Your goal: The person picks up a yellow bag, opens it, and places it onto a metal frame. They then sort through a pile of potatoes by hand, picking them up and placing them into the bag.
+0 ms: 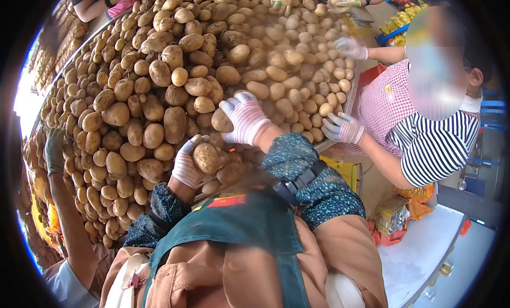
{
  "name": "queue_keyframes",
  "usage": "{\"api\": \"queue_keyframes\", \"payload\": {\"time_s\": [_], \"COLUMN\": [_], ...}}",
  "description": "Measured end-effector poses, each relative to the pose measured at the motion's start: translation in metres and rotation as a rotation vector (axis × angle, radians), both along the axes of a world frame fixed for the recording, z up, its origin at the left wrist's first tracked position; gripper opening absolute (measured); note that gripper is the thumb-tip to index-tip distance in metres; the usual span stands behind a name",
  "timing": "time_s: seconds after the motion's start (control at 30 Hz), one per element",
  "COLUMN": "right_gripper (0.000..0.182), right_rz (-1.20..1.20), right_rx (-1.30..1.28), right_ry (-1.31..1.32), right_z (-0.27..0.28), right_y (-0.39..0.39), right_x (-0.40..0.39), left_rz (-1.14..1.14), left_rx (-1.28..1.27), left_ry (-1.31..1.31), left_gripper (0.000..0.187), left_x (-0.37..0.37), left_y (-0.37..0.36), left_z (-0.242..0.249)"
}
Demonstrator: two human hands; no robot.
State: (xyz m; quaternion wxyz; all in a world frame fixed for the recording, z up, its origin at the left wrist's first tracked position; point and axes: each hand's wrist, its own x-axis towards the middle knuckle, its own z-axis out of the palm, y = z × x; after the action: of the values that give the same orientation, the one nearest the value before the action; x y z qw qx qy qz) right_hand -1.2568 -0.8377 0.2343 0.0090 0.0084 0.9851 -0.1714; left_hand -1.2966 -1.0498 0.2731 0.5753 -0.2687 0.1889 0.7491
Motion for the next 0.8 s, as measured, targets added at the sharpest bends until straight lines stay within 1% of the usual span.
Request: {"api": "queue_keyframes", "payload": {"time_s": [0.03,0.07,0.1,0.13,0.17,0.2,0.27,0.37,0.4,0.47,0.5,0.57,0.6,0.63,0.67,0.7,0.73,0.77,0.8], "right_gripper": [0.059,0.056,0.054,0.055,0.055,0.067,0.077,0.081,0.079,0.074,0.07,0.063,0.06,0.057,0.055,0.052,0.054,0.055,0.057], "right_rz": [-0.066,-0.145,-0.122,-0.278,-0.503,-0.606,-0.488,-0.541,-0.574,-0.639,-0.626,-0.596,-0.594,-0.591,-0.549,-0.511,-0.477,-0.444,-0.411], "right_rx": [-0.156,-0.377,-1.001,-1.527,-2.047,-2.113,-2.36,-2.385,-2.387,-2.389,-2.304,-2.134,-2.048,-1.963,-1.847,-1.729,-1.609,-1.488,-1.363], "right_ry": [0.031,0.21,0.049,-0.017,-0.004,0.036,-0.073,0.006,0.02,0.048,0.06,0.085,0.038,-0.008,-0.001,0.009,0.065,0.121,0.176], "right_z": [0.004,0.0,0.01,0.009,0.008,0.027,0.021,0.012,0.011,0.01,0.005,-0.008,-0.003,0.007,0.011,0.016,0.012,0.006,0.005], "right_y": [0.002,0.005,0.011,0.011,0.011,0.008,0.015,0.016,0.013,0.007,0.006,0.007,0.007,0.007,0.004,0.0,-0.003,-0.007,-0.009], "right_x": [0.005,0.014,0.016,0.027,0.038,0.047,0.061,0.075,0.08,0.09,0.096,0.107,0.112,0.118,0.122,0.126,0.129,0.133,0.136], "left_rz": [0.015,0.015,0.01,0.001,-0.034,-0.043,-0.055,-0.079,-0.083,-0.089,-0.093,-0.117,-0.129,-0.075,-0.106,-0.136,-0.167,-0.206,-0.222], "left_rx": [-0.037,-0.041,-0.046,-0.048,-0.005,-0.026,-0.067,-0.073,-0.09,-0.044,-0.021,-0.014,-0.011,-0.072,-0.028,0.016,0.06,0.297,0.331], "left_ry": [-0.027,-0.035,-0.045,-0.054,-0.063,-0.031,0.039,0.091,0.109,0.035,-0.003,0.059,0.092,0.313,0.323,0.332,0.34,0.395,0.393], "left_gripper": [0.021,0.021,0.021,0.021,0.021,0.021,0.02,0.019,0.02,0.022,0.023,0.028,0.031,0.046,0.049,0.053,0.057,0.063,0.063], "left_x": [0.002,0.004,0.006,0.007,0.008,0.01,0.017,0.025,0.028,0.035,0.039,0.043,0.045,0.051,0.055,0.059,0.063,0.062,0.065], "left_y": [0.001,0.002,0.0,-0.001,-0.001,-0.002,0.0,0.005,0.007,0.017,0.022,0.028,0.031,0.038,0.036,0.042,0.048,0.055,0.057], "left_z": [0.007,0.006,0.005,0.004,0.004,-0.003,-0.022,-0.021,-0.02,0.001,0.009,0.007,0.004,-0.008,-0.015,0.003,0.014,0.012,0.01]}}
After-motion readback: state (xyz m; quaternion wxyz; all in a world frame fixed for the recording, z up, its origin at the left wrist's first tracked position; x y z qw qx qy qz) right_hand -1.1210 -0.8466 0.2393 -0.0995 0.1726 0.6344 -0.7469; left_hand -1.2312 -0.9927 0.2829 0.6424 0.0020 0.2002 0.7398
